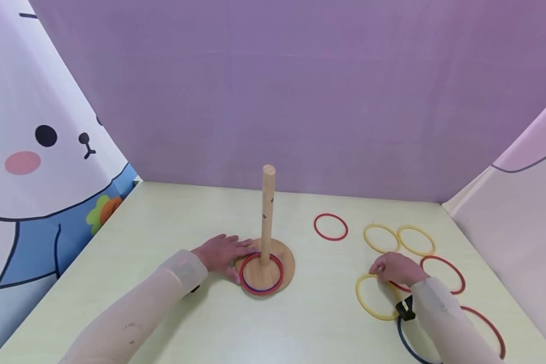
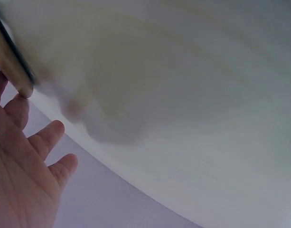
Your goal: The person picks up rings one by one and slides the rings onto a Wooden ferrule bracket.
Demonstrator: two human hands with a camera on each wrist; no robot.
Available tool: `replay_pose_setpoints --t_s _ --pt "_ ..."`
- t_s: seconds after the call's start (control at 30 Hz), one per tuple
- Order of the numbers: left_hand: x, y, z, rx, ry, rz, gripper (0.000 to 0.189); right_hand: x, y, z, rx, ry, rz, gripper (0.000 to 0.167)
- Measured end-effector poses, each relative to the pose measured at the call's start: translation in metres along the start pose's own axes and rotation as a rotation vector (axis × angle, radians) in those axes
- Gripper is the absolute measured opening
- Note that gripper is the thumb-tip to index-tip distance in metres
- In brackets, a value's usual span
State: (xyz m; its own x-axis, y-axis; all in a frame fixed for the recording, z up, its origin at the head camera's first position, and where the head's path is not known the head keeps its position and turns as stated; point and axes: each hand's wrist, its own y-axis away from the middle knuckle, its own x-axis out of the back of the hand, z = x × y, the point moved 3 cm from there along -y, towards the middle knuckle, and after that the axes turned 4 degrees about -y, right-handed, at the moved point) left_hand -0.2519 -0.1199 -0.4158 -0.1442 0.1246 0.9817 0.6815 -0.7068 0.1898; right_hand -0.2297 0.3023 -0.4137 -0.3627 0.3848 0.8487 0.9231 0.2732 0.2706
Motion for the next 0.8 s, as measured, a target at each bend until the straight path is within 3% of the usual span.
replay_pose_setpoints --t_s 0.5,0.8 --pt "0.0017 0.0012 0.0014 -0.002 -0.003 0.004 0.088 -0.0034 -0.001 -0.0013 -0.097 -0.002 -0.025 0.009" --pt "-0.0002 0.0022 -0.0004 0.005 0.003 -0.013 0.088 -0.0039 -0.0008 -0.0049 -0.041 0.097 -0.051 0.013"
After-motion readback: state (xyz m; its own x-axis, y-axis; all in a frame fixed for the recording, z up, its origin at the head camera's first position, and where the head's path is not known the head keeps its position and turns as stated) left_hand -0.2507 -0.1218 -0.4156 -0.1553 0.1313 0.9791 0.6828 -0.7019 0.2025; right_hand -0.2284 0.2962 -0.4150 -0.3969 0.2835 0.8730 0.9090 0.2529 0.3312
